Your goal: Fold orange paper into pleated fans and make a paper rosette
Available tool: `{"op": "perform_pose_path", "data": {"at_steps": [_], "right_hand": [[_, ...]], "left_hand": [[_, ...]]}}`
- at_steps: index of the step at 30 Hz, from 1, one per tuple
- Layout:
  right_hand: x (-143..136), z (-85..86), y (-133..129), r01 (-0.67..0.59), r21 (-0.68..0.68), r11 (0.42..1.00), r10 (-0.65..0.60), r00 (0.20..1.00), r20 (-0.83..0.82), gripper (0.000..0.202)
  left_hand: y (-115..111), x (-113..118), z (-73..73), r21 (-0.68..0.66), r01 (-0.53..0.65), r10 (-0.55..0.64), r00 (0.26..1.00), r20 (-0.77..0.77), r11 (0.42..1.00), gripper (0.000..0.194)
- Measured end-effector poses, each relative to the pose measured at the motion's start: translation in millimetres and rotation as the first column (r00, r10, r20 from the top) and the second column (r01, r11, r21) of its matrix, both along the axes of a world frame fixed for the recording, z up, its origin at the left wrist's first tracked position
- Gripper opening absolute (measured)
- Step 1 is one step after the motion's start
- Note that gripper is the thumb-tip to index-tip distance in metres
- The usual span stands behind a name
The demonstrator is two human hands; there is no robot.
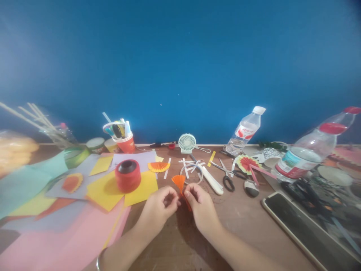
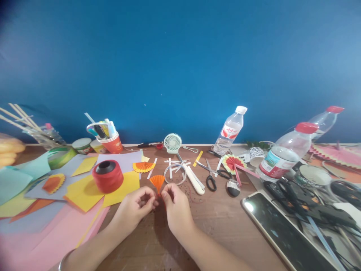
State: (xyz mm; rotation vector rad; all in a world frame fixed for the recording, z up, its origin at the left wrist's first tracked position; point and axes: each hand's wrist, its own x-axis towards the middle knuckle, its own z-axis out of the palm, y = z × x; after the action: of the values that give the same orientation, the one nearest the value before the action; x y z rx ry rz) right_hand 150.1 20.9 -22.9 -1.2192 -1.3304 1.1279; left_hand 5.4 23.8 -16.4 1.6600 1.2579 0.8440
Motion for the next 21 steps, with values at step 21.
{"op": "perform_pose_path", "data": {"at_steps": [21], "right_hand": [[3.7,-6.8,5.0,0.097,0.001,0.995,-0.097,0.995,0.021,0.015]], "left_hand": [[-0.9,-0.3,5.5,0.214,0.14,-0.056,0.932,-0.357,0.967,0.012]]}}
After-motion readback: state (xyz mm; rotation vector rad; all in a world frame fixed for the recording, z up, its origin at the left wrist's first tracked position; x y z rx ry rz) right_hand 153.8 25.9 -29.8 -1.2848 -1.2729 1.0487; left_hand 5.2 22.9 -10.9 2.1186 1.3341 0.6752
